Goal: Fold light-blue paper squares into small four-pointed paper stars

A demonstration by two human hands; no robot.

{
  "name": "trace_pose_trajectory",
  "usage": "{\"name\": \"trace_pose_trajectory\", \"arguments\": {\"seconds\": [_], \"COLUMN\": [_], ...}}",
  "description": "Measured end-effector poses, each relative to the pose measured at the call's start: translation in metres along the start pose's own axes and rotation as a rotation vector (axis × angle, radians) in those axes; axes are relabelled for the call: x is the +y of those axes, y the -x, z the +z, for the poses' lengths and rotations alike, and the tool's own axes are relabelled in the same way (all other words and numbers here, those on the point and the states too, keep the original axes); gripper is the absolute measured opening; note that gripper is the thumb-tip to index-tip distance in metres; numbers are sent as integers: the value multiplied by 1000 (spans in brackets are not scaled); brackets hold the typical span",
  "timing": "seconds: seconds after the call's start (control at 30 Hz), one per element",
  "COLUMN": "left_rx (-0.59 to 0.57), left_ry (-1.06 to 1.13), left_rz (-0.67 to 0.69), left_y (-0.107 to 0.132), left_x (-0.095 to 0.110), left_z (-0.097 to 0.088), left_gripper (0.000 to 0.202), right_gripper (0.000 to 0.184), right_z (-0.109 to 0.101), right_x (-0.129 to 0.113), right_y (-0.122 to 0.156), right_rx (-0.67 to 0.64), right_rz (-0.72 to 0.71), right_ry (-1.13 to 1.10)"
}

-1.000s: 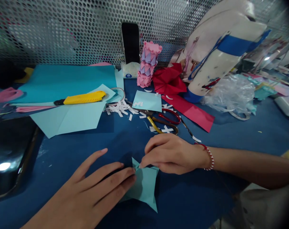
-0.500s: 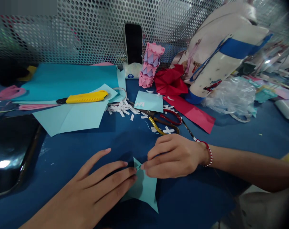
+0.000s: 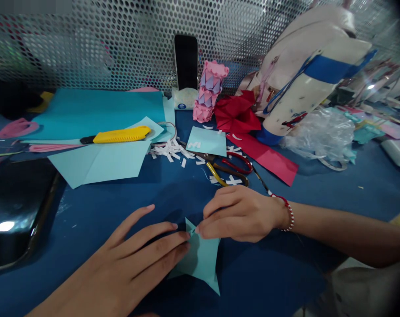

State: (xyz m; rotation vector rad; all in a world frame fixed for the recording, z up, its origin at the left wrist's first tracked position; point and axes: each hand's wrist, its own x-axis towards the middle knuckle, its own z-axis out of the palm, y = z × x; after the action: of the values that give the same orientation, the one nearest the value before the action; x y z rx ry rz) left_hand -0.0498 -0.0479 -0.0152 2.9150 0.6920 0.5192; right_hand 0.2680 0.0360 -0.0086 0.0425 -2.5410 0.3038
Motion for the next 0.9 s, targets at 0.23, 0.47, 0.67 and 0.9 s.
{"name": "trace_pose_trajectory", "arguments": {"seconds": [0.23,0.47,0.67,0.9], "left_rx": [-1,-11,-21,-5], "left_ry": [21,44,55,48], "left_rz": [-26,14,9,1], "left_y": [1,-4,-4,0], "left_x": [0,-2,-2,-2], "left_z": [1,-2,-3,0], "left_gripper": [68,71,68,67], "right_gripper": [29,32,33,35], "right_z": [-1,1,0,-4], "right_x": [-3,-4,-4,1], "right_y": [-7,-6,-8,-4], "right_rx": [-32,9,-3,-50], "right_rz": [129,159,189,-15], "right_ry": [-108,-135,-211,34]}}
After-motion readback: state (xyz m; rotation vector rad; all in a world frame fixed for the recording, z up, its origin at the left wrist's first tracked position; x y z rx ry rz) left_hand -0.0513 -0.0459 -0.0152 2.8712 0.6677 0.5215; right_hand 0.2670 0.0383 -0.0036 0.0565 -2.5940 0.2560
